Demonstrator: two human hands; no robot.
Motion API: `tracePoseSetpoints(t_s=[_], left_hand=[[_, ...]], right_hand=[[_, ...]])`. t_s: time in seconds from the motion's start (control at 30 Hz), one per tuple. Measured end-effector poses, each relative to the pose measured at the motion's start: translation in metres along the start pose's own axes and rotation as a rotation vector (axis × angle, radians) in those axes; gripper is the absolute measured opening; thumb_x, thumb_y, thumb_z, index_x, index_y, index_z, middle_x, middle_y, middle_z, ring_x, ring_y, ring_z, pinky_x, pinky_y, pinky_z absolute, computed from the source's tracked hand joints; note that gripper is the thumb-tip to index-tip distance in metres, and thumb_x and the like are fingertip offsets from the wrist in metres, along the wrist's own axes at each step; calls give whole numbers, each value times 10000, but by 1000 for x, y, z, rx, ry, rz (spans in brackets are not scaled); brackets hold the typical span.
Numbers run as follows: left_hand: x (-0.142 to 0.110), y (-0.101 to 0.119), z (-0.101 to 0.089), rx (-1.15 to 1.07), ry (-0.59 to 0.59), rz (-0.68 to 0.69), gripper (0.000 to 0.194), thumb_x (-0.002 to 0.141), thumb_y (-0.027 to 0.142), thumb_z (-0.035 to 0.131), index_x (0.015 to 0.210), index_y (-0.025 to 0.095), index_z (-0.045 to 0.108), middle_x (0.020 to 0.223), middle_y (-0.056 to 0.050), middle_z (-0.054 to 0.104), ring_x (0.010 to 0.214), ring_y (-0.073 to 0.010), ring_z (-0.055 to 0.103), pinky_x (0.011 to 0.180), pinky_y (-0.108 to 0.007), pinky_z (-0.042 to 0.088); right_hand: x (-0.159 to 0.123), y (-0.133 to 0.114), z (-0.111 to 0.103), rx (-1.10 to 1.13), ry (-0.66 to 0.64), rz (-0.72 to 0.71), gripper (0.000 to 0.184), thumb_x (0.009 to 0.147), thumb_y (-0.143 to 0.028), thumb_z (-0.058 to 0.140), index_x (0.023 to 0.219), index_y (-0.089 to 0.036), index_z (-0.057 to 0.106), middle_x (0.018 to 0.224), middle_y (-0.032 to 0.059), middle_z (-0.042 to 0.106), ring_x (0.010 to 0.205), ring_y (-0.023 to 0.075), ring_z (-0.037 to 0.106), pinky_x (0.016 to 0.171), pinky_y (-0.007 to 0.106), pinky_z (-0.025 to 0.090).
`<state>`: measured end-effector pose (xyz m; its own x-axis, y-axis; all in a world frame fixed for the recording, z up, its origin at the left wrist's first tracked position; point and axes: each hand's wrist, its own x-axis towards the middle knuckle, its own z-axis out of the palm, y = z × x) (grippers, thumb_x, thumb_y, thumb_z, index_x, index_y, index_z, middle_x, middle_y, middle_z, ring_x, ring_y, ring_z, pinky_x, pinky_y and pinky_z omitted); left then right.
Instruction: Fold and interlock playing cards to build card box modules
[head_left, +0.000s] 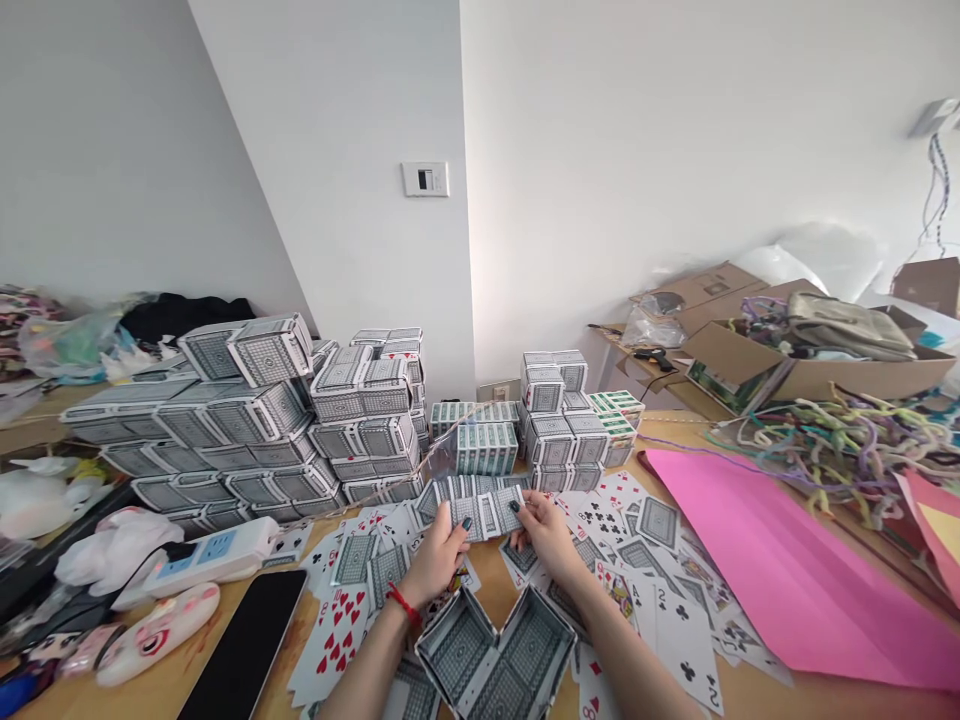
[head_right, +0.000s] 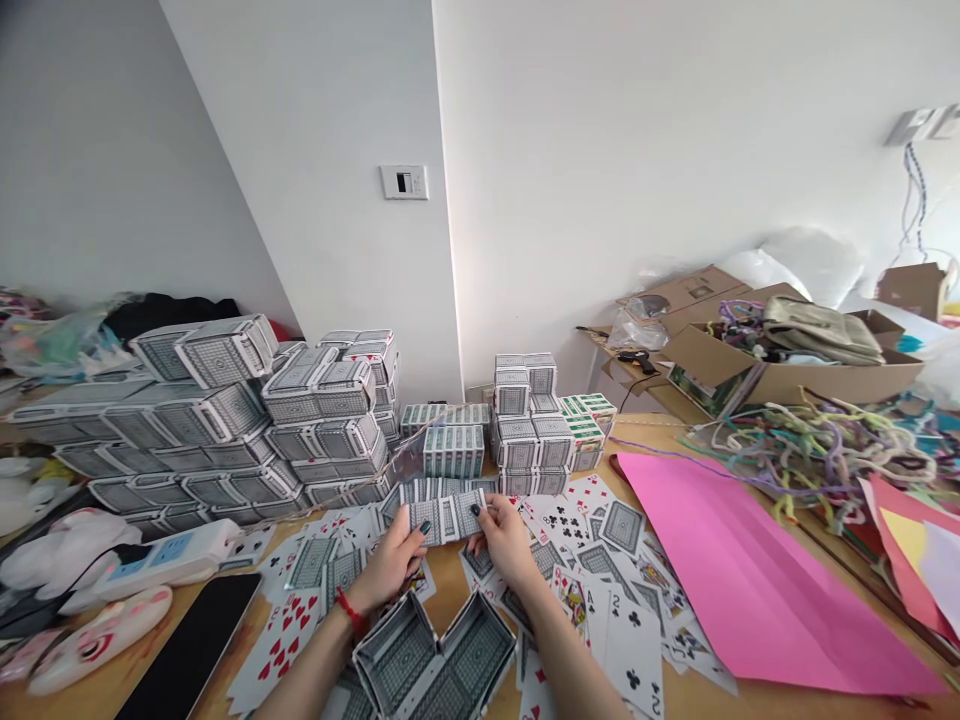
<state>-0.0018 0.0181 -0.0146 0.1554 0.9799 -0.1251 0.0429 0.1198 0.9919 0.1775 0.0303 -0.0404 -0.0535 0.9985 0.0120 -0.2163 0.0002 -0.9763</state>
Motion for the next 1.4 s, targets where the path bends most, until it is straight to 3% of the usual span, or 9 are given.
tracePoseSetpoints(t_s=[0.2, 0.43, 0.63, 0.93, 1.23, 1.4], left_hand=[[0, -2, 0, 12, -49, -58, 380, 748, 454, 530, 1019, 222, 401, 626, 64, 414, 546, -108, 461, 470, -207, 301], [-1, -1, -1, 10, -126, -50, 242, 788, 414, 476, 866, 230, 339, 555, 107, 347, 387, -54, 313, 393, -185, 237], [-4, 2, -1, 31, -177, -29, 239, 803, 424, 457, 843, 234, 319, 491, 114, 385, 363, -76, 387, 376, -187, 296], [1, 2, -1, 69, -86, 35, 263, 797, 460, 474, 767, 232, 345, 448, 114, 391, 343, -80, 390, 379, -195, 329], [1, 4, -1, 25, -95, 13, 280, 772, 475, 506, 788, 230, 371, 502, 115, 352, 351, -65, 319, 373, -195, 284], [0, 4, 0, -15, -63, 3, 302, 737, 469, 556, 867, 226, 433, 551, 83, 436, 452, -99, 440, 440, -206, 337]], right_hand=[[-2, -3, 3, -17, -63, 25, 415, 712, -560, 570, 867, -191, 461, 459, -71, 537, 372, 125, 559, 366, 218, 424], [-5, -8, 7, -5, -147, 78, 463, 671, -572, 607, 869, -185, 447, 571, -29, 611, 446, 147, 628, 413, 234, 488], [-10, -12, 7, -28, -205, 122, 430, 673, -547, 625, 782, -180, 431, 590, -7, 636, 447, 139, 635, 412, 213, 493], [-13, -9, 11, -52, -226, 140, 428, 700, -575, 576, 790, -197, 398, 593, -8, 658, 389, 130, 608, 375, 207, 459], [-15, -9, 13, -72, -223, 117, 411, 725, -567, 548, 811, -198, 390, 554, -25, 634, 382, 130, 598, 368, 207, 438], [-18, -10, 15, -93, -246, 103, 399, 765, -579, 488, 837, -207, 360, 548, -41, 619, 382, 121, 591, 372, 206, 445]])
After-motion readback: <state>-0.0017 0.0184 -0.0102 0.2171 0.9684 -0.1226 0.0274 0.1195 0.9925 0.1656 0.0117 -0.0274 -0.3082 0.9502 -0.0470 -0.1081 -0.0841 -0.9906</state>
